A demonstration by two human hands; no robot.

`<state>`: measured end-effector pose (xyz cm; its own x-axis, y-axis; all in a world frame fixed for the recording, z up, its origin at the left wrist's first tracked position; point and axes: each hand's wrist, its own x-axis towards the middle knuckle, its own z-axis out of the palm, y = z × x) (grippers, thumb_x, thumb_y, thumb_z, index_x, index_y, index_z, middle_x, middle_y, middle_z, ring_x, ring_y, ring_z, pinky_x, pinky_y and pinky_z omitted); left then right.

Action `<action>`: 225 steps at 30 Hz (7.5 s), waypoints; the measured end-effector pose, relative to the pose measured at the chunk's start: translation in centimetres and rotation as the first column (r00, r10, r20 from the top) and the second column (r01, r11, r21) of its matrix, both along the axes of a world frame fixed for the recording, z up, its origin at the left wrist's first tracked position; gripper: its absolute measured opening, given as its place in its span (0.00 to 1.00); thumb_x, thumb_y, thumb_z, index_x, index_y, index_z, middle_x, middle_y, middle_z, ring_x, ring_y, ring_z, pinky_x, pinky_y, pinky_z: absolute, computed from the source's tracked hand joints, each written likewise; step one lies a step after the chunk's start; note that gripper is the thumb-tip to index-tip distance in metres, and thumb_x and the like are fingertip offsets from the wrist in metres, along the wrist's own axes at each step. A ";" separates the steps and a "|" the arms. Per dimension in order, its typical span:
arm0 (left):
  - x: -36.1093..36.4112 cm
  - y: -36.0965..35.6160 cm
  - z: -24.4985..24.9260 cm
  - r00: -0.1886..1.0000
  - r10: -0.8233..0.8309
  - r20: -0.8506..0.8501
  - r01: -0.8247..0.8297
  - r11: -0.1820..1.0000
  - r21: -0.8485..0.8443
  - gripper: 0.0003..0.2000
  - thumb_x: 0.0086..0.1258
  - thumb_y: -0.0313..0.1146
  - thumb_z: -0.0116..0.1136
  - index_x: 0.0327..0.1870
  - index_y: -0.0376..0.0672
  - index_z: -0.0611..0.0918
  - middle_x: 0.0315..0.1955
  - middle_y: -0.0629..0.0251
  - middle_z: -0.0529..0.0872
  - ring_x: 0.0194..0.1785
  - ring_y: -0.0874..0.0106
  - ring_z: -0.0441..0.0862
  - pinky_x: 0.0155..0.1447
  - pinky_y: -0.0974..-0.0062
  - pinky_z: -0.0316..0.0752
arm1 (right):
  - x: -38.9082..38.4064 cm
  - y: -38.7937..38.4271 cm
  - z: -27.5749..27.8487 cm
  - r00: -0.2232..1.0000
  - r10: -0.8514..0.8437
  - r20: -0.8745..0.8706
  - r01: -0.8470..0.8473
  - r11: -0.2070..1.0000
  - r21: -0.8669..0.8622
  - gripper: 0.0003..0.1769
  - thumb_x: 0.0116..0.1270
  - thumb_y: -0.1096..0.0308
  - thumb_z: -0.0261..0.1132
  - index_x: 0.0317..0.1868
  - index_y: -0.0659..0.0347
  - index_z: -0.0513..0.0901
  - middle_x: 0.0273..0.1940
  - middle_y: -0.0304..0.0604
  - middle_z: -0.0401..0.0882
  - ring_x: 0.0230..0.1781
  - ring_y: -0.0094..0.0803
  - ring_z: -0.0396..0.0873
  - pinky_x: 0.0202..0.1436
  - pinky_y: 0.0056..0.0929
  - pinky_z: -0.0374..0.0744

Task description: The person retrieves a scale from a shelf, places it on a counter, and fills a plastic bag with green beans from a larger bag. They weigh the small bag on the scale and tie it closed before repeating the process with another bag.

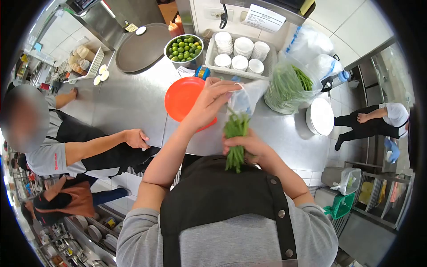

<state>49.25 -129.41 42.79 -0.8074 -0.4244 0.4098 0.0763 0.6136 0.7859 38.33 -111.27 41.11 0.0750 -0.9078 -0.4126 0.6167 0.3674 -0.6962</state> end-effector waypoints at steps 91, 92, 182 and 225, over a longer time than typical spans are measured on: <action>-9.7 3.7 -8.9 0.939 -0.002 0.343 -0.284 0.554 0.783 0.06 0.74 0.30 0.66 0.41 0.37 0.83 0.28 0.68 0.84 0.29 0.79 0.79 0.35 0.78 0.76 | -7.0 -2.5 -6.6 0.487 -0.438 -0.755 0.512 0.844 -0.160 0.11 0.65 0.73 0.69 0.47 0.66 0.83 0.40 0.42 0.86 0.40 0.29 0.82 0.45 0.32 0.78; -9.8 3.9 -9.3 0.943 0.040 0.330 -0.271 0.669 0.692 0.06 0.74 0.30 0.65 0.40 0.36 0.82 0.28 0.67 0.84 0.29 0.78 0.79 0.35 0.76 0.76 | -7.2 -2.3 -7.0 0.465 -0.426 -0.776 0.492 0.853 -0.173 0.11 0.65 0.73 0.68 0.47 0.66 0.83 0.39 0.42 0.86 0.40 0.29 0.83 0.46 0.33 0.79; 3.5 -4.1 7.5 0.684 0.584 -0.436 -0.352 0.789 0.504 0.04 0.83 0.26 0.50 0.46 0.35 0.72 0.26 0.64 0.80 0.26 0.78 0.77 0.33 0.79 0.75 | -5.1 -2.8 10.9 0.324 -0.620 -0.715 -0.214 0.688 -0.694 0.11 0.58 0.81 0.73 0.42 0.61 0.88 0.47 0.45 0.82 0.49 0.36 0.82 0.55 0.31 0.78; 17.5 -3.2 -8.4 0.569 0.822 -0.021 -0.754 0.531 0.387 0.12 0.71 0.19 0.64 0.52 0.37 0.78 0.41 0.67 0.81 0.40 0.79 0.81 0.42 0.81 0.78 | -1.9 -7.0 5.7 0.496 0.051 -0.867 -0.486 0.843 -0.229 0.14 0.68 0.69 0.69 0.52 0.63 0.86 0.28 0.39 0.78 0.33 0.30 0.78 0.41 0.33 0.76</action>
<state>66.75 -132.59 34.40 -0.0042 -0.9732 0.2301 -0.1601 0.2277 0.9605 36.40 -118.22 46.78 0.1818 -0.9825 -0.0399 -0.3734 -0.0315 -0.9271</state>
